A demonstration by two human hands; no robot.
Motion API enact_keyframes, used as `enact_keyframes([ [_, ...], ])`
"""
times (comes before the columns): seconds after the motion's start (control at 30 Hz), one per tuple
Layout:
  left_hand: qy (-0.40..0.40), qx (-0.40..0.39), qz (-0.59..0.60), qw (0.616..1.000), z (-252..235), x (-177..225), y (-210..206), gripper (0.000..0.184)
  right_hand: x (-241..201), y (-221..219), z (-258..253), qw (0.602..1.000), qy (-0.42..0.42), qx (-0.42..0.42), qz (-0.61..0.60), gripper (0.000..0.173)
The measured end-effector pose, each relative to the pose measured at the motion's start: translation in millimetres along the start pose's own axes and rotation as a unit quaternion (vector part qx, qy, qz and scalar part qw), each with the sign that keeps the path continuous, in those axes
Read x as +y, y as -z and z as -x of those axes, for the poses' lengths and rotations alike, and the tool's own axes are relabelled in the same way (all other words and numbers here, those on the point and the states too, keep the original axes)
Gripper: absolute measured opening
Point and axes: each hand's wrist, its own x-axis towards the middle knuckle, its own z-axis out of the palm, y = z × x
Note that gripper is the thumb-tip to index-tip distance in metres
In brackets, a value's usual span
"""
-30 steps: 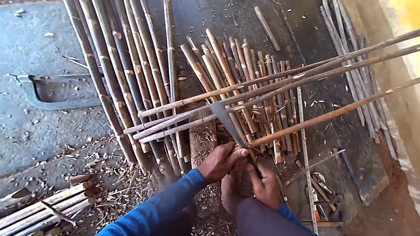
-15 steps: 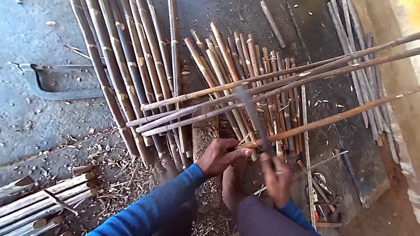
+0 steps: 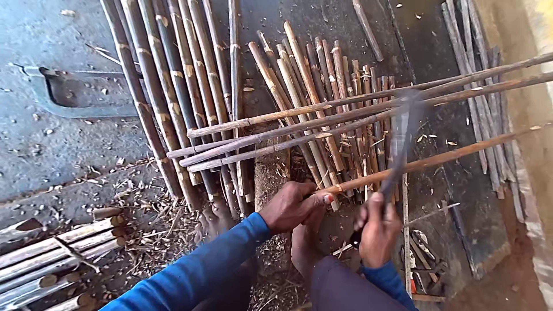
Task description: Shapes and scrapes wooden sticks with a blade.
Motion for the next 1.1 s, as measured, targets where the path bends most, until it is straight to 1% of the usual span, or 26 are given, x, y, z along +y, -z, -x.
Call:
enact_keyframes([
  [0.03, 0.009, -0.006, -0.017, 1.0, 1.9, -0.9, -2.0, 0.052, 0.2, 0.0, 1.9, 1.0, -0.005, -0.01, 0.01, 0.038],
  [0.1, 0.018, -0.012, -0.037, 0.999, 0.9, -1.9, -2.5, 0.054, 5.7, -7.8, 13.5, 0.993, 0.04, -0.081, 0.069, 0.035],
  [0.13, 0.017, -0.011, -0.041, 0.999, 0.0, -3.6, -2.7, 0.054, 7.1, -10.0, 14.7, 0.992, 0.046, -0.093, 0.072, 0.035],
  [0.23, 0.026, -0.015, -0.028, 0.999, 0.7, -5.6, -3.3, 0.057, 0.8, -6.0, -0.4, 1.0, -0.007, -0.022, -0.003, 0.036],
  [0.27, 0.026, -0.013, -0.027, 0.999, 2.8, -5.1, -3.7, 0.056, 0.4, -6.6, 2.8, 0.999, -0.007, -0.035, 0.006, 0.036],
  [0.33, 0.028, -0.008, -0.037, 0.999, 3.1, -3.7, -2.5, 0.055, 3.7, -12.5, 15.0, 0.991, 0.044, -0.111, 0.056, 0.033],
  [0.37, 0.029, -0.007, -0.046, 0.999, 0.9, -3.4, -1.2, 0.054, 4.6, -12.8, 13.1, 0.99, 0.055, -0.118, 0.061, 0.033],
  [0.4, 0.031, -0.012, -0.055, 0.998, 0.7, -4.7, -1.4, 0.056, 3.6, -10.0, 9.2, 0.994, 0.046, -0.09, 0.05, 0.032],
  [0.47, 0.032, -0.019, -0.058, 0.998, 2.9, -5.8, -2.4, 0.059, -0.9, -5.6, -2.1, 1.0, -0.003, -0.022, -0.008, 0.036],
  [0.5, 0.03, -0.022, -0.055, 0.998, 4.7, -6.4, -3.2, 0.06, -1.3, -5.9, 0.4, 0.999, -0.009, -0.031, -0.003, 0.036],
  [0.57, 0.027, -0.024, -0.074, 0.997, 5.4, -9.4, -1.5, 0.064, 2.8, -11.6, 11.3, 0.995, 0.028, -0.088, 0.046, 0.031],
  [0.6, 0.033, -0.026, -0.087, 0.995, 6.6, -12.3, -1.2, 0.065, 4.3, -10.5, 11.5, 0.994, 0.021, -0.096, 0.047, 0.03],
  [0.7, 0.035, -0.016, -0.077, 0.996, 9.9, -14.6, -3.7, 0.064, 3.6, -5.6, 0.1, 0.999, -0.031, -0.021, -0.025, 0.032],
  [0.73, 0.033, -0.009, -0.077, 0.996, 10.4, -13.5, -3.7, 0.064, 3.5, -7.3, 4.4, 0.998, -0.029, -0.044, -0.019, 0.031],
  [0.8, 0.023, 0.006, -0.097, 0.995, 9.3, -14.3, -2.1, 0.062, 5.1, -11.7, 18.0, 0.989, 0.017, -0.139, 0.037, 0.029],
  [0.83, 0.014, 0.013, -0.109, 0.994, 8.4, -15.9, -2.2, 0.063, 5.4, -10.7, 17.4, 0.988, 0.019, -0.148, 0.048, 0.029],
  [0.9, 0.005, 0.013, -0.107, 0.994, 8.4, -16.2, -2.7, 0.066, 4.2, -3.7, 4.5, 0.997, -0.013, -0.074, 0.015, 0.033],
  [0.93, 0.004, 0.011, -0.096, 0.995, 9.9, -15.4, -2.9, 0.067, 2.5, -2.4, 0.5, 0.998, -0.031, -0.05, -0.01, 0.035],
  [0.97, 0.003, 0.009, -0.086, 0.996, 11.3, -14.7, -3.3, 0.066, 2.0, -3.4, 3.1, 0.998, -0.029, -0.063, -0.007, 0.034],
  [1.03, -0.004, 0.009, -0.078, 0.997, 8.8, -12.8, -1.5, 0.063, 4.1, -10.8, 15.9, 0.989, 0.027, -0.143, 0.034, 0.028],
  [1.07, -0.007, 0.006, -0.079, 0.997, 7.5, -11.7, -0.7, 0.059, 4.9, -10.9, 17.0, 0.987, 0.034, -0.154, 0.036, 0.027],
  [1.1, -0.006, 0.009, -0.08, 0.997, 6.2, -11.4, -1.3, 0.061, 4.4, -8.7, 13.1, 0.992, 0.025, -0.124, 0.023, 0.027],
])
